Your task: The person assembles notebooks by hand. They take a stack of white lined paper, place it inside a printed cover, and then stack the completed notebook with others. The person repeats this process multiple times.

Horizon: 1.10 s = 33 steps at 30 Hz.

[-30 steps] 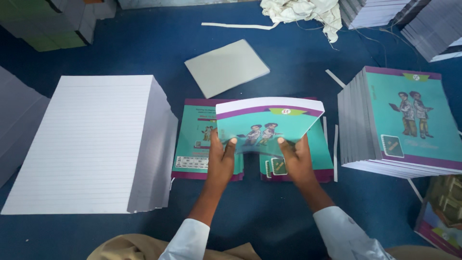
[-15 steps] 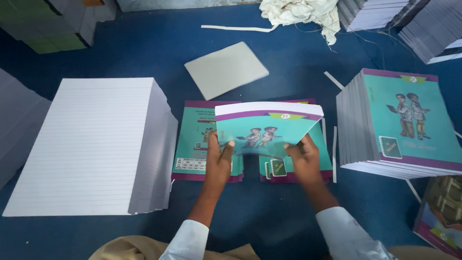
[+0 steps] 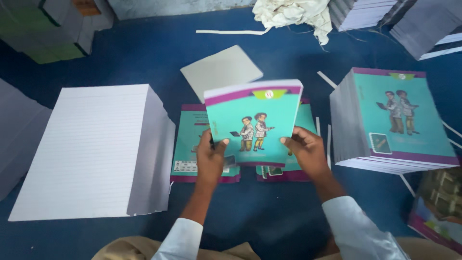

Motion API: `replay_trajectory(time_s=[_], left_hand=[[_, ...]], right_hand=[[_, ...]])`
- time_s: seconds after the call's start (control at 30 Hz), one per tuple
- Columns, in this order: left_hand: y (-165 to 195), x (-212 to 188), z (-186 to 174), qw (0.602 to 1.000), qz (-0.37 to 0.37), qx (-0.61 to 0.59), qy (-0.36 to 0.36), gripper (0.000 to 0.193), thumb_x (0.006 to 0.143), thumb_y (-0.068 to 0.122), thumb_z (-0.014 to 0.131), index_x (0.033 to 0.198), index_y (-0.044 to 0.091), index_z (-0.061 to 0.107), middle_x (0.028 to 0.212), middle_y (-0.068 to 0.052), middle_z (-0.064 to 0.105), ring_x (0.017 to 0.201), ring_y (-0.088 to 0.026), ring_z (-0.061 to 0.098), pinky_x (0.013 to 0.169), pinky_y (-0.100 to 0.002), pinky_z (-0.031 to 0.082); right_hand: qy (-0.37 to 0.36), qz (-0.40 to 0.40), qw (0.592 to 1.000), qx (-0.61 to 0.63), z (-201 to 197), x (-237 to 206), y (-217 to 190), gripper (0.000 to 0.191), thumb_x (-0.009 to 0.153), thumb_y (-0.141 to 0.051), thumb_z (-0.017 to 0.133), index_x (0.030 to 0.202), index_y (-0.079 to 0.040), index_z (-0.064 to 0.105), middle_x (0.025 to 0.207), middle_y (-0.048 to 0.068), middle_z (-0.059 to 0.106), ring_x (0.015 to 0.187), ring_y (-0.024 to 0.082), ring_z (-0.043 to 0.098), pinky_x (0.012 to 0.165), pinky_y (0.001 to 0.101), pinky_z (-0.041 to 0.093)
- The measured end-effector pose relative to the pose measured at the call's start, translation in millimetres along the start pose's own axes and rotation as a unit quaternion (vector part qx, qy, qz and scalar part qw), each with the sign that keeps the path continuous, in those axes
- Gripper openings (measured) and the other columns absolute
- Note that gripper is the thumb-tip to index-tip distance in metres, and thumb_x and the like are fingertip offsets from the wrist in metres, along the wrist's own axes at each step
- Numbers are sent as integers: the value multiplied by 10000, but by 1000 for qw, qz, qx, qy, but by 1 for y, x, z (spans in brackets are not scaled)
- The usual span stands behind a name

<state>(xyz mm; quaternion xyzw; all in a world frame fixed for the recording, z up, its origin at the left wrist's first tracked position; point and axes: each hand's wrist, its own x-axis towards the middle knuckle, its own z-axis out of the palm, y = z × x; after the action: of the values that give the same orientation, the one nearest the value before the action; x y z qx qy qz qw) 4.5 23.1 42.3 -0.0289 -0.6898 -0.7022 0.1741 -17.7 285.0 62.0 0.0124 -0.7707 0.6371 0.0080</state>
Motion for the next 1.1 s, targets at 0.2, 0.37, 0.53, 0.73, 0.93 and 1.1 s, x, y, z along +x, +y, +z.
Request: replay_trajectory(time_s=[0.2,0.37,0.53,0.73,0.93,1.1], left_hand=[[40,25,3,993,-89,66,-38,314,867,76,708,1167,-5,664,949,-54,694,823,-147,614,762,-307,518],[62,50,20,982,-161,53,-77,263,858,49,708,1102,-50,703,967,-104,732,849,-176,656,770,-335,528],[75,73,60,968,-226,-36,-107,333,838,52,698,1148,-68,700,1060,-137,749,953,-201,701,865,-343,541],[86,100,128,948,-267,-78,-152,363,795,55,728,1112,-118,696,1033,-212,752,897,-283,740,815,-428,581],[93,116,213,940,-302,-17,-159,380,771,56,801,1079,-145,705,1030,-247,756,880,-326,744,779,-467,582],[92,115,275,929,-332,-12,-165,327,787,58,799,1038,-115,681,967,-218,733,815,-318,735,714,-467,585]], right_hand=[[-32,3,999,15,-23,12,-32,235,873,-33,738,1105,2,750,1013,85,771,904,148,695,833,309,561],[-21,63,998,17,-52,20,-56,254,848,-64,745,1097,-13,749,974,95,774,864,171,716,797,325,578],[11,90,996,-11,-99,34,-81,288,817,-77,782,1081,34,752,952,134,758,818,208,702,737,339,563],[70,148,986,-9,-168,43,-111,327,795,-52,768,1088,80,709,972,184,751,835,274,729,731,392,597],[80,139,987,-24,-242,48,-111,364,830,-74,762,1136,109,688,1042,227,744,909,304,743,837,395,615],[55,102,991,-62,-301,45,-101,298,930,-133,700,1164,50,718,1144,230,733,999,293,730,911,368,587]])
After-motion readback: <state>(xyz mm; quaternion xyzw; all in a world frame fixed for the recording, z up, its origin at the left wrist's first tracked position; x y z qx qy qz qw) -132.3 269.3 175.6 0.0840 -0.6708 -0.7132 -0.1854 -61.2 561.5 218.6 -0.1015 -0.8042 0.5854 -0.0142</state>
